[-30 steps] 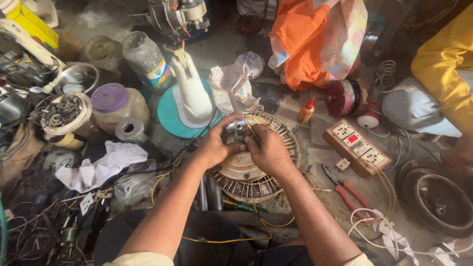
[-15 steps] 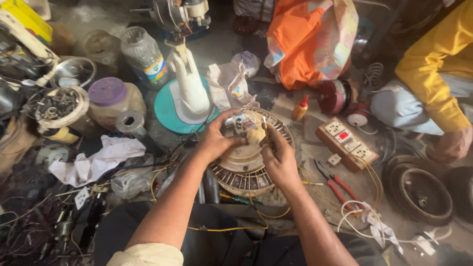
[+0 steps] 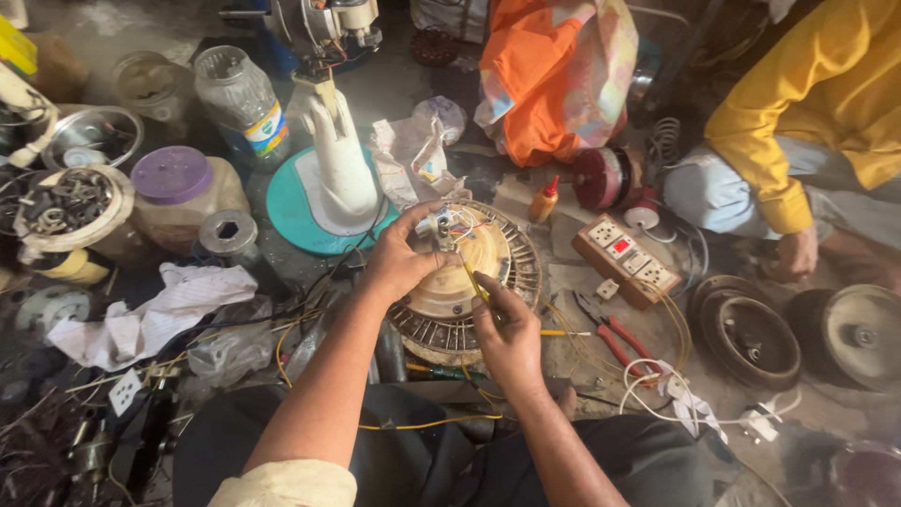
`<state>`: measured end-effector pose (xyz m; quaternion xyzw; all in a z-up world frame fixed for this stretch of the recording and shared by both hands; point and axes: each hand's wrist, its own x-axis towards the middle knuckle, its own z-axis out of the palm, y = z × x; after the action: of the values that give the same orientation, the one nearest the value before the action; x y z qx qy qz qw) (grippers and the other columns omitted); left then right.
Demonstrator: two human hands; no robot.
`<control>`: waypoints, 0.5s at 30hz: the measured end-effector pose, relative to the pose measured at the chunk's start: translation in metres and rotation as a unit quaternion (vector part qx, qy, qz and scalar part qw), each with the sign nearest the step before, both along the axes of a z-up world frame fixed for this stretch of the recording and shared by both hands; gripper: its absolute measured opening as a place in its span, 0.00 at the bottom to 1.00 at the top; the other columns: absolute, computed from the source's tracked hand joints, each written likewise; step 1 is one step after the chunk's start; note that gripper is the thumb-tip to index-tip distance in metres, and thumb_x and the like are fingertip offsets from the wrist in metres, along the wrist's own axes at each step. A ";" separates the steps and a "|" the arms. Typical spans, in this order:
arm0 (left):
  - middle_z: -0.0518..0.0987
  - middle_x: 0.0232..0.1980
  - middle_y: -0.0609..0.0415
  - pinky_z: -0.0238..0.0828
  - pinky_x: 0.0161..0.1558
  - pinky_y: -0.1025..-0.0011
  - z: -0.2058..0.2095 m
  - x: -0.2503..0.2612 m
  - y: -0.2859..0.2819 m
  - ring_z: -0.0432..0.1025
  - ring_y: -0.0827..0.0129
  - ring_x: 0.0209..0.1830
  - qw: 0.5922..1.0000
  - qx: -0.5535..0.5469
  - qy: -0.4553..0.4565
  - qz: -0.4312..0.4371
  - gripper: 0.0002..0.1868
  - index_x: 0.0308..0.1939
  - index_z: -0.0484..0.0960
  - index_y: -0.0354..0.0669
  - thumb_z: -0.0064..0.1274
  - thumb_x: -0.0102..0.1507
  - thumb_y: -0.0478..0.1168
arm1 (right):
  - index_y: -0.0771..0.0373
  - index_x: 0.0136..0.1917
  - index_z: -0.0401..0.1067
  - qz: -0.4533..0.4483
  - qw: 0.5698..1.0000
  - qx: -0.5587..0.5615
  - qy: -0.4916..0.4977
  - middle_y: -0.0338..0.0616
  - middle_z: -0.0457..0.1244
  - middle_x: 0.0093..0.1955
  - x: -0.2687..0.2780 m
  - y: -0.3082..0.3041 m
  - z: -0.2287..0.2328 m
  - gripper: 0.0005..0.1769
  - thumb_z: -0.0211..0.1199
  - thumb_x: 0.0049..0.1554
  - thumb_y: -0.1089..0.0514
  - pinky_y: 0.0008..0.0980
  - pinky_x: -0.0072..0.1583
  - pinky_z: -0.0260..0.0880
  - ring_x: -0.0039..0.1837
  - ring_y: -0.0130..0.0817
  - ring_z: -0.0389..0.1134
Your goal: The person repairs the motor and electrical components of a ceiling fan while sitting on the floor. They use a screwdriver to tighten screws on a mounting bracket and handle several electrical wires.
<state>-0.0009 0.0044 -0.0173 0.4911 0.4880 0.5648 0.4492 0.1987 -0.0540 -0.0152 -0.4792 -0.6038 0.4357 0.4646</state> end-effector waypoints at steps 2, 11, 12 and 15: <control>0.83 0.58 0.56 0.78 0.54 0.73 -0.001 0.000 0.000 0.78 0.75 0.51 1.000 0.011 0.003 -0.003 0.43 0.66 0.75 0.50 0.75 0.47 0.35 | 0.62 0.66 0.75 -0.007 0.995 0.081 -0.056 0.36 0.68 0.43 -0.001 -0.003 0.003 0.19 0.64 0.61 0.61 0.23 0.50 0.69 0.46 0.20 0.66; 0.83 0.56 0.56 0.75 0.52 0.75 -0.015 -0.003 0.005 0.75 0.77 0.49 0.997 0.061 0.044 0.014 0.40 0.65 0.78 0.48 0.73 0.49 0.30 | 0.56 0.64 0.76 -0.049 0.986 0.041 -0.154 0.48 0.68 0.44 -0.017 -0.006 0.017 0.21 0.65 0.57 0.60 0.33 0.52 0.70 0.47 0.34 0.69; 0.83 0.56 0.56 0.75 0.51 0.74 -0.016 -0.003 0.006 0.75 0.76 0.47 0.997 0.066 0.049 0.014 0.39 0.65 0.78 0.48 0.72 0.50 0.29 | 0.56 0.64 0.76 -0.047 0.985 0.060 -0.157 0.48 0.69 0.46 -0.018 -0.006 0.017 0.21 0.65 0.57 0.61 0.33 0.53 0.70 0.49 0.35 0.71; 0.83 0.57 0.57 0.75 0.52 0.75 -0.018 -0.003 0.006 0.75 0.76 0.49 0.997 0.061 0.039 0.016 0.38 0.65 0.77 0.48 0.70 0.50 0.29 | 0.56 0.64 0.76 -0.051 0.982 0.075 -0.167 0.50 0.69 0.48 -0.020 -0.006 0.018 0.20 0.64 0.57 0.61 0.35 0.55 0.71 0.51 0.37 0.72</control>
<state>-0.0039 0.0100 -0.0354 0.5313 0.4776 0.5807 0.3903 0.1784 -0.0600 0.0025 -0.5395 -0.6783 0.2789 0.4136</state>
